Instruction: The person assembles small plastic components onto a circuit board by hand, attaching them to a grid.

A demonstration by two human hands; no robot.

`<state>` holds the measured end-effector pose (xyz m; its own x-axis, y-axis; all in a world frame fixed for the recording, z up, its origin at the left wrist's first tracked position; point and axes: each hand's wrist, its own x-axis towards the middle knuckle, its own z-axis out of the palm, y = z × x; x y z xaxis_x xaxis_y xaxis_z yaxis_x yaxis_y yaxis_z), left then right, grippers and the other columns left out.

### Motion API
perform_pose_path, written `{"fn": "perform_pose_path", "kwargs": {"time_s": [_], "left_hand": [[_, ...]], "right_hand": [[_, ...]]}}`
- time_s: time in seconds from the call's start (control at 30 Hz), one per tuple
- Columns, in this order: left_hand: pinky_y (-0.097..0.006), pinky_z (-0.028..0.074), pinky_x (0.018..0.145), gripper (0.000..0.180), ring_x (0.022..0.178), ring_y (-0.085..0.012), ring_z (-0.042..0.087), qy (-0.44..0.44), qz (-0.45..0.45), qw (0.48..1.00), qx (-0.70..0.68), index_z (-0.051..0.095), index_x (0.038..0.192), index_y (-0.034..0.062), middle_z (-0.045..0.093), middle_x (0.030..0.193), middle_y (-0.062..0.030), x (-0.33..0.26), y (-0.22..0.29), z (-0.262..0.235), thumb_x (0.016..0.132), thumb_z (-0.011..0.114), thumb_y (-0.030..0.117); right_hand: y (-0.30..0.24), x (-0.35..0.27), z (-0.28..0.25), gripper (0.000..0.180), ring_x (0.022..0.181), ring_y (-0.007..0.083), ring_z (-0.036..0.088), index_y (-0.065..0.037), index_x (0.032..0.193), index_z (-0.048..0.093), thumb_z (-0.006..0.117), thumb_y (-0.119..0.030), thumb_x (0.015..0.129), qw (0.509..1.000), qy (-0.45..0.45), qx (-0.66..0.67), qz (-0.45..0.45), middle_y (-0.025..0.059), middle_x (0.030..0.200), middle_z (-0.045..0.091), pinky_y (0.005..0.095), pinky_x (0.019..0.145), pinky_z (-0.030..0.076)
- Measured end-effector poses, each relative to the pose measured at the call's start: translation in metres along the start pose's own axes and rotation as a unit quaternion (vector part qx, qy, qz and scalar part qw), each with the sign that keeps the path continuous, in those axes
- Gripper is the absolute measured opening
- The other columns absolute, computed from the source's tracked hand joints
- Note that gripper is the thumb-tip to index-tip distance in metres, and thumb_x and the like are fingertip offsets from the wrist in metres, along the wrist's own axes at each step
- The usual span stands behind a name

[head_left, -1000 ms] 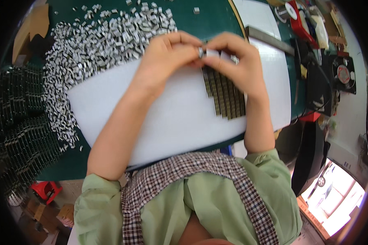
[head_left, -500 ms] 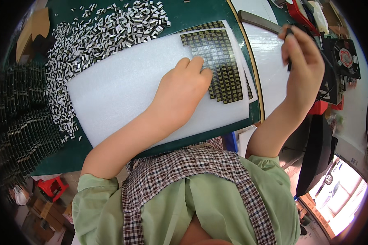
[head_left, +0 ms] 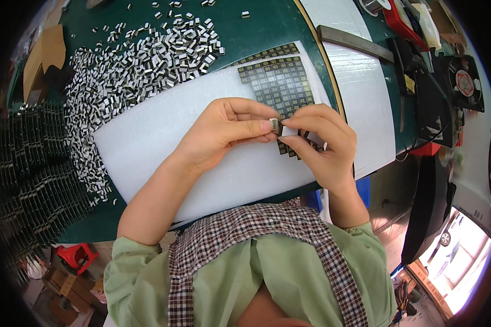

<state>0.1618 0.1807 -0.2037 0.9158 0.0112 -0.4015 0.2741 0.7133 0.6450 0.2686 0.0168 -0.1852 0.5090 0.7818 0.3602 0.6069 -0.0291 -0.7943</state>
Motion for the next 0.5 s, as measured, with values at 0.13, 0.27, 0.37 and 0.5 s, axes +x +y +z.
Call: {"fn": "perform_pose_path", "kwargs": {"time_s": [0.13,0.27,0.37,0.5], "left_hand": [[-0.025,0.053,0.074,0.021,0.077,-0.0147,0.064,-0.008,0.025,0.999,-0.023,0.060,0.099,-0.0047,0.065,0.086,-0.0117,0.0005,-0.0024,-0.0012,0.080,0.064,0.003],[-0.025,0.053,0.074,0.019,0.077,-0.0143,0.064,0.013,0.033,0.999,-0.013,0.061,0.097,-0.0046,0.065,0.086,-0.0117,0.0009,-0.0044,-0.0015,0.079,0.063,0.001],[-0.025,0.053,0.073,0.018,0.077,-0.0144,0.063,0.022,0.051,0.998,-0.004,0.061,0.096,-0.0048,0.065,0.085,-0.0117,0.0008,-0.0059,-0.0018,0.079,0.063,0.000],[-0.025,0.053,0.073,0.018,0.077,-0.0148,0.063,0.026,0.092,0.995,0.022,0.062,0.095,-0.0052,0.065,0.084,-0.0117,-0.0004,-0.0073,-0.0019,0.077,0.064,-0.001]], "right_hand": [[-0.0006,0.0062,0.0029,0.025,0.067,0.0136,0.058,-0.003,0.086,0.065,0.070,0.005,0.063,1.000,-0.004,-0.008,-0.003,0.0070,0.083,0.060,0.0223,0.051,0.046],[0.0009,0.0084,0.0063,0.025,0.067,0.0133,0.058,-0.003,0.086,0.065,0.071,0.004,0.063,1.000,0.000,0.003,0.000,0.0068,0.083,0.060,0.0221,0.051,0.046],[0.0007,0.0099,0.0077,0.025,0.067,0.0130,0.057,-0.003,0.086,0.065,0.071,0.004,0.063,1.000,0.004,0.013,0.009,0.0068,0.082,0.060,0.0218,0.051,0.045],[0.0011,0.0100,0.0078,0.025,0.066,0.0123,0.056,-0.002,0.085,0.065,0.071,0.005,0.062,1.000,0.000,0.023,0.011,0.0069,0.082,0.060,0.0217,0.050,0.044]]}}
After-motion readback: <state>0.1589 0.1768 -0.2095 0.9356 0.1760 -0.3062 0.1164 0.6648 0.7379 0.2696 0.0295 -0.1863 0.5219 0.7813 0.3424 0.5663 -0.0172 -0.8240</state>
